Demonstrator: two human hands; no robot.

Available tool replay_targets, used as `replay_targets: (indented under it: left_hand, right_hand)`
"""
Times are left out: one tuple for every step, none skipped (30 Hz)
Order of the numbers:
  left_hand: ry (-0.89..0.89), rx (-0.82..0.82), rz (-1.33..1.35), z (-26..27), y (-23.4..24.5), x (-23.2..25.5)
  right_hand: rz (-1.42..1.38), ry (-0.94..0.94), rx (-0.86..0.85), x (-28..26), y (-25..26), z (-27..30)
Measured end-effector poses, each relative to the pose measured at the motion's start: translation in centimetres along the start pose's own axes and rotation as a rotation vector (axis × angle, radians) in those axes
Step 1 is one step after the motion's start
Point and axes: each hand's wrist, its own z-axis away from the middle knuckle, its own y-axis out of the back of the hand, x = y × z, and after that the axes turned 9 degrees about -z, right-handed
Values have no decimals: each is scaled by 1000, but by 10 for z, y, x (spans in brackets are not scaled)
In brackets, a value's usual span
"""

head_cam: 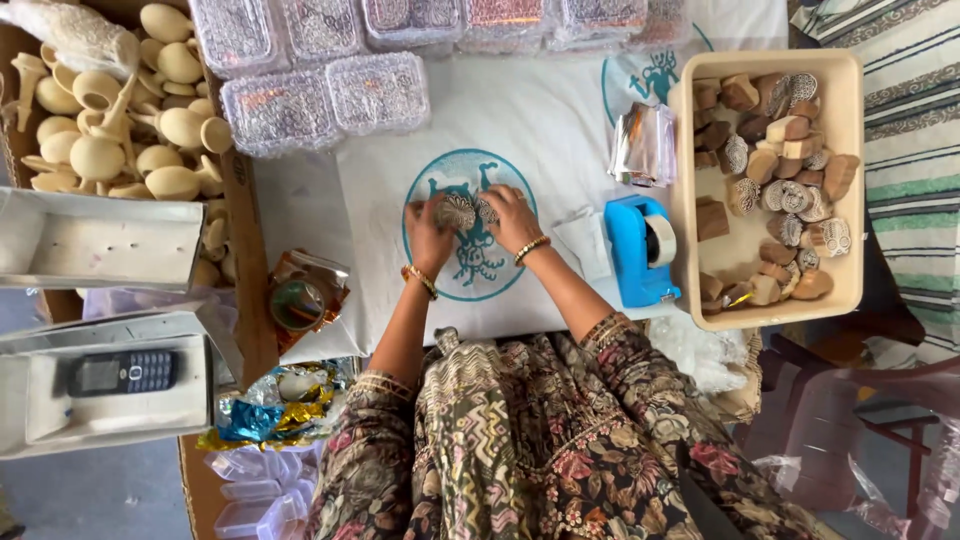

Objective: The person wraps small wooden items in bubble wrap and places them into small plastic containers. They then place the containers into a larger box. The person also handles a roll of tape and a blue tape dispenser.

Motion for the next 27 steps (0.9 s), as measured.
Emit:
replay_targets:
  left_hand:
    - [6, -18, 56, 4, 0, -4]
    - [6, -23, 58, 3, 7, 0]
    - [47, -79, 132, 5, 15, 4]
    - [90, -135, 205, 8, 23, 8]
    - [87, -142, 209, 6, 27, 11]
    - [65, -178, 199, 5, 31, 14]
    - [43, -213, 189, 3, 35, 17]
    - [39, -218, 193, 2, 36, 15]
    - [57, -233, 270, 4, 37, 12]
    - [75, -247, 347, 6, 37, 10]
    - [75, -254, 350, 5, 38, 8]
    - [57, -255, 355, 5, 39, 6]
    - [41, -254, 360, 7, 40, 5]
    - [44, -260, 363, 9, 38, 2]
    - [48, -261, 392, 8, 37, -1]
    - [52, -261, 421, 9, 36, -2]
    - [52, -254, 422, 9, 33, -3]
    - [115, -254, 479, 10, 31, -3]
    - [181, -253, 534, 13, 28, -3]
    - [183, -245, 534, 18, 32, 5]
    - [229, -182, 477, 20, 38, 12]
    - [275, -120, 421, 22, 43, 20]
    - [271, -114, 414, 34, 45, 25]
    - [245, -32, 312, 46, 46, 30]
    - [217, 50, 211, 58, 46, 36]
    - [213, 57, 207, 67, 47, 43]
    - [180, 24, 145, 78, 48, 50]
  right_hand:
    - [-44, -10, 16, 6, -5, 5]
    - [-43, -16, 16, 2, -1, 3]
    - [-95, -15, 62, -3, 3, 5]
    - [-145, -15, 108, -8, 7, 8]
    - [-142, -21, 110, -11, 13, 9]
    - [-123, -39, 169, -14, 19, 10]
    - [-103, -55, 229, -17, 26, 11]
    - [-99, -60, 232, -20, 34, 15]
    - [8, -103, 278, -24, 43, 21]
    - [116, -147, 322, -28, 51, 27]
    - [120, -154, 322, -26, 55, 34]
    - [199, -192, 356, -24, 59, 41]
    - [278, -227, 387, -22, 63, 50]
    - [281, -233, 384, -17, 64, 61]
    - [268, -270, 404, -12, 65, 69]
    - [255, -307, 424, -7, 66, 78]
    - [256, -299, 424, 5, 62, 85]
    - [231, -323, 437, 16, 59, 93]
    - [204, -348, 447, 27, 54, 102]
    - [203, -340, 444, 28, 57, 109]
    - [186, -355, 452, 30, 58, 113]
    - [170, -369, 459, 31, 59, 117]
    - [162, -365, 463, 29, 61, 121]
    - [156, -347, 451, 28, 62, 126]
    - [152, -328, 440, 27, 65, 131]
    - [147, -322, 444, 29, 65, 134]
    - [169, -299, 430, 30, 64, 139]
